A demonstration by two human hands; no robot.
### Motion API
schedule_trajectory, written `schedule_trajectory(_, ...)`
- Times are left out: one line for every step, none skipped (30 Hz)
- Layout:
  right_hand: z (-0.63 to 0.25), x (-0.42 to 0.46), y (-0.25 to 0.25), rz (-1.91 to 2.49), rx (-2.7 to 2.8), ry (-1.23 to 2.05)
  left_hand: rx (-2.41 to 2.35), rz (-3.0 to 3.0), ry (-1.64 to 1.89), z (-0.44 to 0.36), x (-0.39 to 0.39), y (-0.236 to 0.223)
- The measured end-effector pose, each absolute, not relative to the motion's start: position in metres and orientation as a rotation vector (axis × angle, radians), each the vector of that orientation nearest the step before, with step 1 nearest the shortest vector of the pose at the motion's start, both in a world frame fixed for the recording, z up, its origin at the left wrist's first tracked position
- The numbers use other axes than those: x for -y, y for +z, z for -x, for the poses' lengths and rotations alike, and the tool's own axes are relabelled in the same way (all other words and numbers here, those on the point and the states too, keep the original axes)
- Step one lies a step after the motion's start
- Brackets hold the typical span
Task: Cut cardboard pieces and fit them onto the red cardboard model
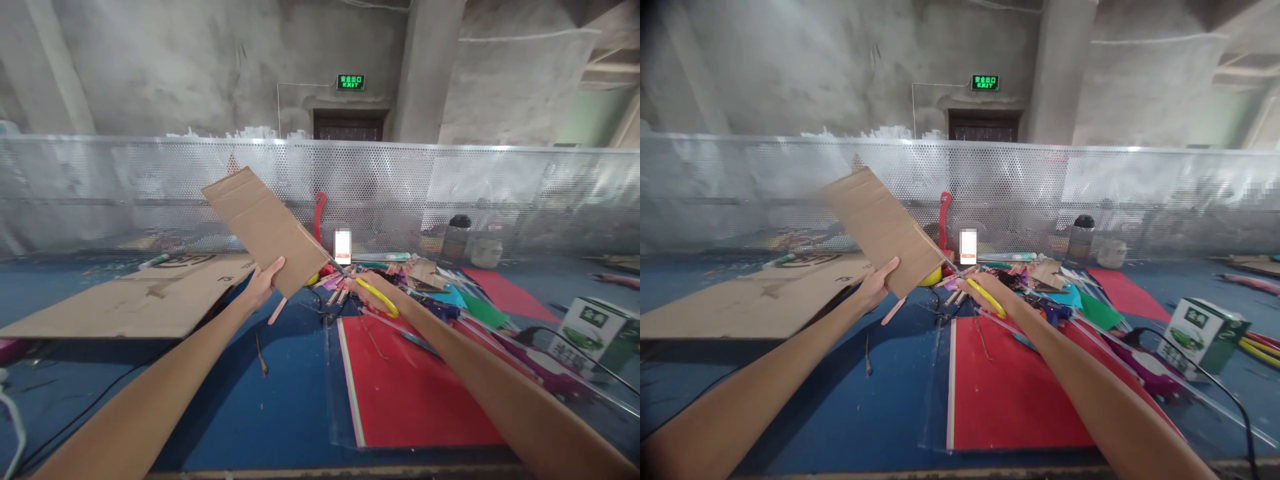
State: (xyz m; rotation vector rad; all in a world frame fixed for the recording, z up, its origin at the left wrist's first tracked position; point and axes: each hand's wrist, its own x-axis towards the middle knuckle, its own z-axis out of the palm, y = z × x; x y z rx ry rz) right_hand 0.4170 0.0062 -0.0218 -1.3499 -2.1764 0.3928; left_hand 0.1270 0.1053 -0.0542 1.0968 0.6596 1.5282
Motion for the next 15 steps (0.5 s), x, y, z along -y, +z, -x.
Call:
schedule_trajectory(-0.417, -0.007, -0.022, 1.342, 2.186, 0.373, -0.665, -1.093, 1.527, -0.127, -0.105, -0.054)
schedule_trajectory(-0.417, -0.008, -0.023, 1.337, 2.195, 0.352, -0.668, -1.092, 1.525, -0.127, -0.105, -0.053)
schedule_trajectory(-0.418, -0.010, -0.023, 1.331, 2.203, 0.328, -0.671, -1.092, 1.526, -0.127, -0.104, -0.052)
schedule_trajectory(-0.418, -0.012, -0.025, 1.324, 2.204, 0.300, -0.674, -1.093, 1.532, -0.127, -0.104, -0.052)
schedule_trajectory(-0.419, -0.014, -0.026, 1.317, 2.200, 0.272, -0.679, -1.095, 1.536, -0.127, -0.103, -0.052)
schedule_trajectory(-0.420, -0.016, -0.027, 1.309, 2.194, 0.245, -0.686, -1.096, 1.536, -0.127, -0.103, -0.051)
schedule_trajectory(-0.421, -0.017, -0.029, 1.302, 2.186, 0.223, -0.691, -1.096, 1.532, -0.127, -0.102, -0.051)
schedule_trajectory(-0.421, -0.019, -0.030, 1.297, 2.180, 0.209, -0.693, -1.098, 1.526, -0.127, -0.102, -0.051)
schedule_trajectory(-0.421, -0.020, -0.031, 1.293, 2.177, 0.202, -0.690, -1.102, 1.521, -0.126, -0.102, -0.051)
schedule_trajectory(-0.421, -0.020, -0.032, 1.288, 2.177, 0.199, -0.686, -1.105, 1.518, -0.126, -0.103, -0.052)
schedule_trajectory(-0.421, -0.021, -0.033, 1.280, 2.177, 0.197, -0.681, -1.105, 1.515, -0.126, -0.104, -0.052)
schedule_trajectory(-0.421, -0.021, -0.033, 1.276, 2.171, 0.194, -0.673, -1.103, 1.512, -0.125, -0.105, -0.052)
schedule_trajectory(-0.420, -0.021, -0.034, 1.274, 2.162, 0.194, -0.664, -1.100, 1.508, -0.125, -0.106, -0.052)
schedule_trajectory(-0.419, -0.021, -0.035, 1.274, 2.152, 0.197, -0.654, -1.094, 1.503, -0.124, -0.107, -0.052)
schedule_trajectory(-0.419, -0.020, -0.035, 1.276, 2.144, 0.207, -0.644, -1.087, 1.496, -0.124, -0.107, -0.052)
